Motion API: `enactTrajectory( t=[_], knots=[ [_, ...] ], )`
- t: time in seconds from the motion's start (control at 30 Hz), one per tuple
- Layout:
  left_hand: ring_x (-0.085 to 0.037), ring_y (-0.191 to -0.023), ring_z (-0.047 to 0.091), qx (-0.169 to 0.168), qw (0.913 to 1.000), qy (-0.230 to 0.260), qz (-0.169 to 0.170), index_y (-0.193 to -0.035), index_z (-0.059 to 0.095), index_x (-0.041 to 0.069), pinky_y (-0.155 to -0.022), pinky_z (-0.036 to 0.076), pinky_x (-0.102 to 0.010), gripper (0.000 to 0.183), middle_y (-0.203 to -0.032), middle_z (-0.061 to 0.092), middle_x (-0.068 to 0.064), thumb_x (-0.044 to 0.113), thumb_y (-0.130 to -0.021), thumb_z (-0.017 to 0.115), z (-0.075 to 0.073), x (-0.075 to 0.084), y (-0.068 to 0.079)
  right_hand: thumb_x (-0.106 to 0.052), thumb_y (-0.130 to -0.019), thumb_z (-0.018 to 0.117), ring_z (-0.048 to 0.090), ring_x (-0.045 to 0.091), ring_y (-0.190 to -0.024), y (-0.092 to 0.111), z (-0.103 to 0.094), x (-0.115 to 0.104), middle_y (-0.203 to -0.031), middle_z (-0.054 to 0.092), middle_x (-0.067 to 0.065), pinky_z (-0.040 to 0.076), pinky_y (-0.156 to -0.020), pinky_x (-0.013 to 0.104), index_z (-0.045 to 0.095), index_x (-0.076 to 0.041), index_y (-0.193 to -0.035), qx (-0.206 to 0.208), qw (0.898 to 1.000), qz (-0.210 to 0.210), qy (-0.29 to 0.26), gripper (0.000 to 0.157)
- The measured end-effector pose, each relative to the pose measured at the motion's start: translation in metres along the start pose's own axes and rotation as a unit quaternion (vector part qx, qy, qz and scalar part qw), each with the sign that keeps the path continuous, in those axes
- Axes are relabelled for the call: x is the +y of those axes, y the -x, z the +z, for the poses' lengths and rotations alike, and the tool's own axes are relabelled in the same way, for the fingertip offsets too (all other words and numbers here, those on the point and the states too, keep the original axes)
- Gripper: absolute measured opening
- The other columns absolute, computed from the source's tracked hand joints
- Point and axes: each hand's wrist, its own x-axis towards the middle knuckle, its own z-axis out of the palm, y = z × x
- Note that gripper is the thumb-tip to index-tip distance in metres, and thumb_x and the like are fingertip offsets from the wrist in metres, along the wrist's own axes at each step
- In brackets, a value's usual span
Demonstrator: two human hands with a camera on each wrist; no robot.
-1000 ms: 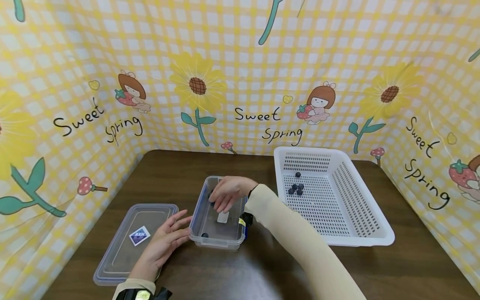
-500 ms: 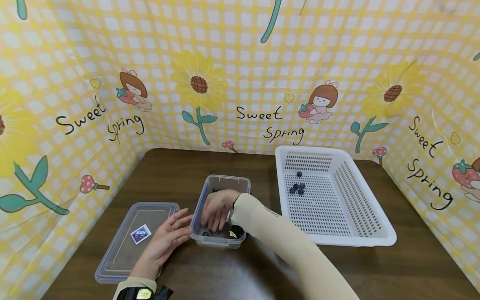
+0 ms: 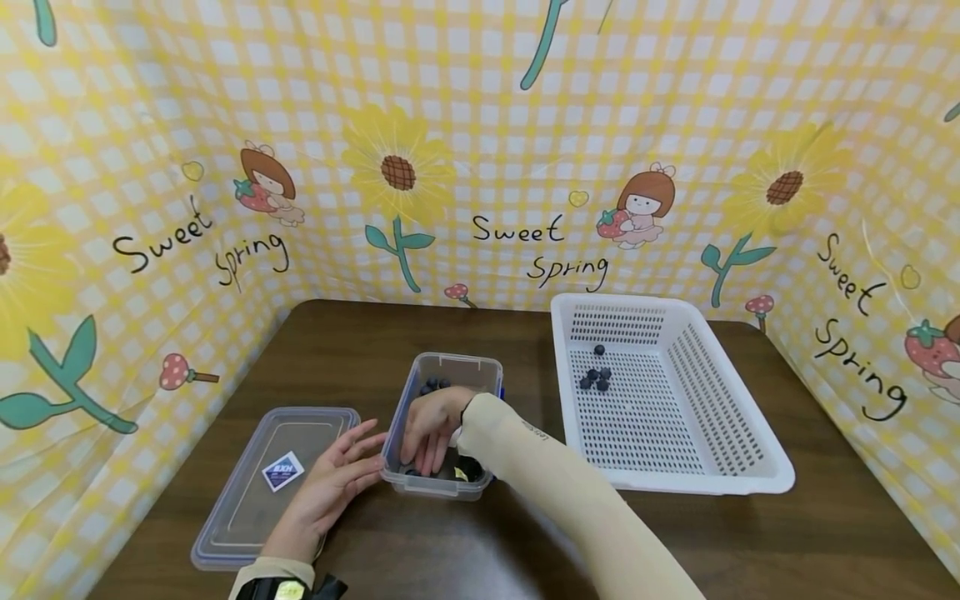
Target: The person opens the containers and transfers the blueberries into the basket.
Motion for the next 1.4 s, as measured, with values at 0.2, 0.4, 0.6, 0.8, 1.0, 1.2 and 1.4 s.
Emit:
enactTrajectory(
  t=[0.2,0.4,0.6,0.8,1.0,1.2,1.4],
  knots=[
    [-0.015,-0.106,0.063,0.006,1.0,-0.001,0.0,-0.145,0.042,0.009,-0.087,0.053,-0.03,0.058,-0.123,0.062,0.0,-0.008,-0.092,0.061,0.001,-0.002,-0.001,0.011,-0.089,0.065,0.069,0.026,-0.063,-0.005,0.001,0.003,-0.075,0.069,0.02,0.059,-0.06,0.035,0.072,0.009,-0.087,-0.019,1.0,-0.012,-0.014,0.008],
    [-0.015,-0.106,0.063,0.018,0.9998,-0.006,-0.003,-0.148,0.036,0.002,-0.087,0.053,-0.029,0.063,-0.123,0.062,0.0,-0.007,-0.092,0.062,0.001,-0.002,-0.002,0.012,-0.089,0.063,0.069,0.025,-0.063,-0.006,0.002,0.002,-0.075,0.07,0.018,0.058,-0.059,0.032,0.071,0.009,-0.085,-0.034,0.999,-0.016,-0.023,0.01],
    [-0.015,-0.106,0.063,0.023,0.9997,-0.007,-0.007,-0.149,0.034,0.0,-0.087,0.053,-0.029,0.064,-0.123,0.062,0.0,-0.008,-0.092,0.062,0.002,-0.002,-0.002,0.011,-0.091,0.061,0.069,0.024,-0.064,-0.005,0.002,0.002,-0.076,0.07,0.017,0.058,-0.059,0.032,0.07,0.007,-0.086,-0.049,0.998,0.0,-0.033,0.011],
    [-0.015,-0.104,0.064,0.01,0.9999,-0.004,0.01,-0.145,0.041,0.004,-0.085,0.054,-0.029,0.058,-0.122,0.063,-0.001,-0.009,-0.092,0.061,0.002,-0.001,0.0,0.01,-0.093,0.06,0.069,0.022,-0.066,-0.005,0.004,0.004,-0.078,0.07,0.017,0.058,-0.061,0.031,0.068,0.005,-0.088,-0.067,0.997,0.004,-0.029,0.011],
    [-0.016,-0.103,0.064,0.005,1.0,-0.004,0.006,-0.144,0.044,0.005,-0.085,0.054,-0.029,0.057,-0.12,0.063,0.0,-0.009,-0.091,0.062,0.003,-0.002,0.0,0.011,-0.093,0.059,0.069,0.019,-0.065,-0.009,0.005,0.008,-0.076,0.07,0.014,0.058,-0.062,0.029,0.07,0.012,-0.095,-0.075,0.997,-0.004,-0.021,0.012],
    [-0.016,-0.102,0.064,-0.004,0.9999,0.001,0.014,-0.142,0.046,0.008,-0.084,0.054,-0.029,0.055,-0.122,0.062,-0.002,-0.01,-0.092,0.061,0.002,-0.001,0.001,0.012,-0.093,0.058,0.069,0.021,-0.066,-0.012,0.004,0.011,-0.076,0.07,0.015,0.058,-0.062,0.029,0.069,0.015,-0.1,-0.065,0.997,-0.01,-0.037,0.014],
    [-0.016,-0.101,0.064,-0.012,0.9998,0.005,0.016,-0.142,0.044,0.007,-0.084,0.054,-0.029,0.056,-0.122,0.061,-0.003,-0.012,-0.092,0.059,0.003,0.0,0.001,0.012,-0.092,0.06,0.069,0.021,-0.067,-0.012,0.005,0.01,-0.078,0.071,0.014,0.058,-0.064,0.029,0.069,0.015,-0.103,-0.064,0.997,-0.008,-0.033,0.015]
  ],
)
